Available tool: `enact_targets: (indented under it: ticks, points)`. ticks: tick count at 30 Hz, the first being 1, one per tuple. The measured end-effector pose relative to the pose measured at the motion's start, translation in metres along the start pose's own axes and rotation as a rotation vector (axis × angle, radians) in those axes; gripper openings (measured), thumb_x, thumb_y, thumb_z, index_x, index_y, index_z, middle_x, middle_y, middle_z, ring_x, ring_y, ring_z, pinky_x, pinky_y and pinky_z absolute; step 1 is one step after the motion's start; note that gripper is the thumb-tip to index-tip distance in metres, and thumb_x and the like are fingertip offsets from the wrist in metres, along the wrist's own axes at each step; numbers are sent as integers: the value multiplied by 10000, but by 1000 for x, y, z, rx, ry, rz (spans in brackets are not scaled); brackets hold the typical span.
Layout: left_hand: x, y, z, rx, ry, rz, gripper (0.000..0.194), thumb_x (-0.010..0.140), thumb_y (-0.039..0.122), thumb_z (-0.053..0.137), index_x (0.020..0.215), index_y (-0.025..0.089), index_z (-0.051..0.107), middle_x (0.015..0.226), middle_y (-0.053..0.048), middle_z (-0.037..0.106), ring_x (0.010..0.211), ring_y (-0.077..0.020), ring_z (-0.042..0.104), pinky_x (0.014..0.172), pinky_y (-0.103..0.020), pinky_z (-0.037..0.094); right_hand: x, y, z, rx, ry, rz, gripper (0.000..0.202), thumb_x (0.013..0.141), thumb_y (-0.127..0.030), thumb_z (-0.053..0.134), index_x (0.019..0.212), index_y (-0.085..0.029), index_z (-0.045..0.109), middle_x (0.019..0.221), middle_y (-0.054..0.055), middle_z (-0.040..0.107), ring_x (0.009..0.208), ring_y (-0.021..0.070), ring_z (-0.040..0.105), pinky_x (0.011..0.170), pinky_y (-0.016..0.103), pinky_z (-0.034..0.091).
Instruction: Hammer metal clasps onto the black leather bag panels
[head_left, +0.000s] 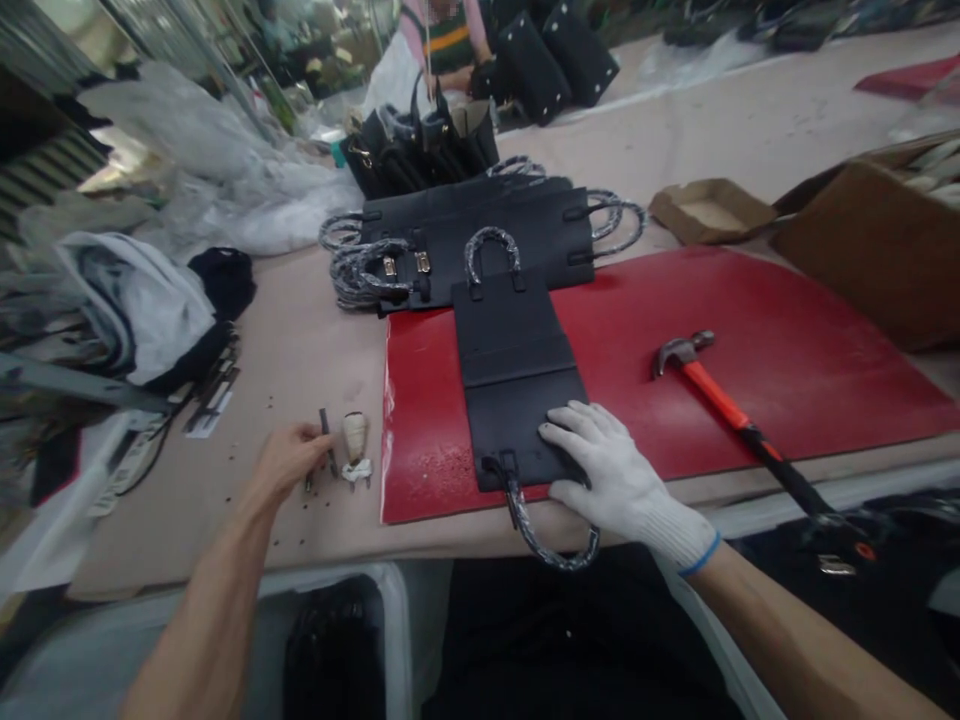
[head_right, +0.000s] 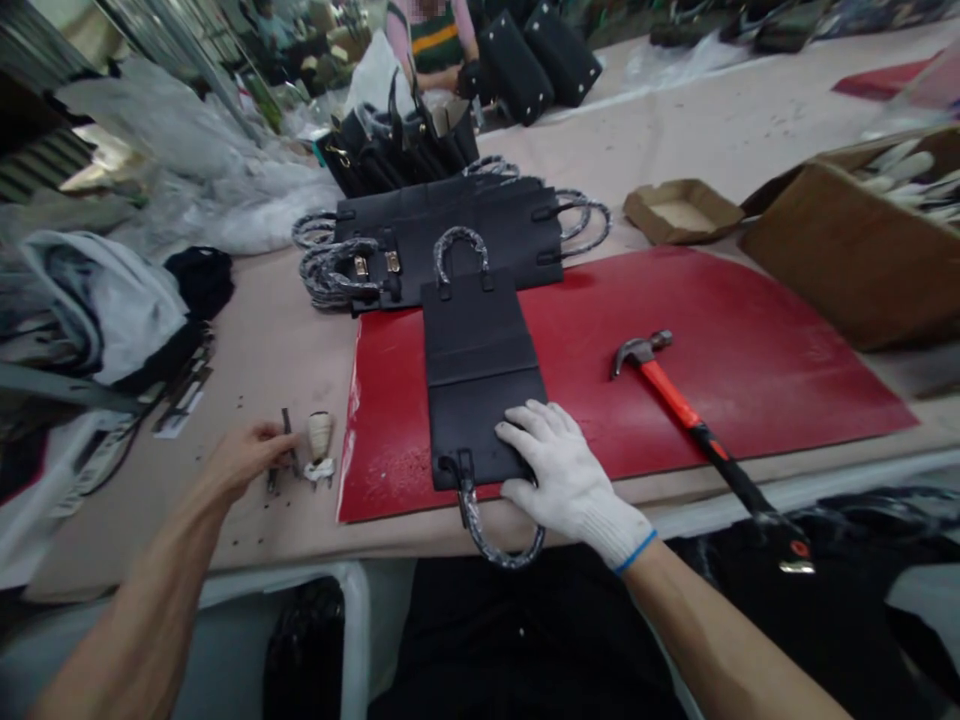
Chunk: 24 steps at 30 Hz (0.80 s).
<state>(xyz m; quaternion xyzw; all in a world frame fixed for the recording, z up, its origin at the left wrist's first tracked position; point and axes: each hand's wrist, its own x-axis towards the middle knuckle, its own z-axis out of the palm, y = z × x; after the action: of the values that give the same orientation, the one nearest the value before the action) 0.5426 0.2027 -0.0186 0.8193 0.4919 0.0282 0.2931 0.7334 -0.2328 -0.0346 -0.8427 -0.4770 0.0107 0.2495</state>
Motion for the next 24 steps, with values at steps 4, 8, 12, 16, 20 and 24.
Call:
enact_targets:
  ticks: [4,8,12,16,20,24]
  points:
    - [-31,6,0,-448,9,86,406,594,456,827,819,161,663,743,-37,736,690,-229,725,640,-305,600,-1,2,0,-9,2,-17,619,763,-290,749,1370,-214,650,1477,130,600,1426,401,480,1209,641,366]
    - [-56,25,23,-809,27,161,534,581,512,891,854,145,614,776,-29,699,656,-203,721,626,-314,615,-2,13,9,-35,45,-48,593,803,-351,707,1373,-194,654,1470,147,600,1402,424,490,1182,666,378]
    - [-60,31,49,-991,68,224,529,625,502,901,907,169,602,803,-4,674,669,-166,704,640,-316,639,1,21,19,-26,74,-65,585,819,-388,678,1373,-198,657,1464,150,601,1387,432,496,1164,671,388]
    - [-67,29,65,-934,85,279,471,707,493,860,963,174,625,860,-12,680,716,-144,697,690,-290,649,1,16,16,-28,60,-54,578,810,-368,694,1365,-210,665,1455,140,614,1386,424,503,1172,663,383]
    - [-81,32,77,-791,101,322,420,784,486,805,996,164,639,866,-20,703,762,-165,729,759,-308,660,0,9,9,-10,41,-25,582,796,-337,719,1363,-213,665,1469,137,609,1407,413,493,1193,660,370]
    - [-95,40,83,-637,128,434,323,858,422,771,1016,162,663,939,-56,753,835,-188,759,836,-320,653,-2,3,4,1,13,-7,619,771,-298,759,1374,-206,654,1478,134,600,1427,404,473,1224,640,345]
